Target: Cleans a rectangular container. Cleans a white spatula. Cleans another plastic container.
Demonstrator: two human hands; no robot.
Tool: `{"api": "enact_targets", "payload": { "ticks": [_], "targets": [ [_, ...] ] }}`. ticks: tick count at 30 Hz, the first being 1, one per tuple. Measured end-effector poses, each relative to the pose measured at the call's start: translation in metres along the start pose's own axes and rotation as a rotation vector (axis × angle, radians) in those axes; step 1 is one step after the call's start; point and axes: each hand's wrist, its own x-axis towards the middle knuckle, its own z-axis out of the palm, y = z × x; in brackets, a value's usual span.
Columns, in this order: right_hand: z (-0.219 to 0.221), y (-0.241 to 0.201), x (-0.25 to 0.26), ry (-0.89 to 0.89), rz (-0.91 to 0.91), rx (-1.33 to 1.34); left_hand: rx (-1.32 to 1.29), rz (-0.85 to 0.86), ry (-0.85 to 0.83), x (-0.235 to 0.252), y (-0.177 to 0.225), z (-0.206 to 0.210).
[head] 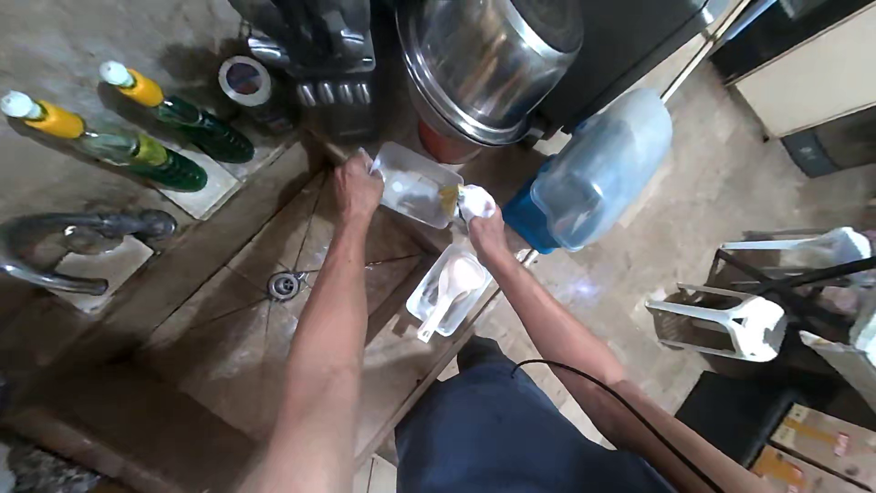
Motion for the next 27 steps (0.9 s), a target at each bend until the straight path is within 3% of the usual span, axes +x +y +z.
{"api": "enact_targets", "payload": {
  "ticks": [3,6,11,14,18,21,23,25,27],
  "targets": [
    [0.016,-0.011,0.01,-0.001,0.106,0.05,-0.133,0.064,0.035,-0.031,-0.031,-0.01],
    [0.037,-0.025,0.011,-0.092,0.041,-0.046,-0.497,0.046,0.075,-0.092,-0.072,-0.026],
    [0.094,-0.044,-0.02,-0.411,-0.441,-0.224,-1.424,-0.133,0.111,-0.196,-0.109,-0.05],
    [0.129,-0.052,-0.048,-0.577,-0.717,-0.287,-1.675,-0.335,0.13,-0.243,-0.124,-0.053],
    [0.17,-0.048,-0.08,-0.763,-0.892,-0.243,-1.822,-0.188,-0.138,-0.286,-0.185,-0.038],
    [0.184,-0.051,-0.111,-0.729,-0.996,-0.28,-1.679,-0.312,-0.022,-0.285,-0.18,-0.08],
    [0.191,-0.045,-0.13,-0.597,-1.036,-0.212,-1.43,-0.204,0.087,-0.29,-0.188,-0.1],
    [0.201,-0.036,-0.157,-0.509,-0.931,-0.046,-1.241,-0.074,0.166,-0.294,-0.197,-0.117],
    [0.213,-0.026,-0.189,-0.517,-0.775,0.043,-1.169,-0.032,0.141,-0.304,-0.2,-0.129]
  ]
}}
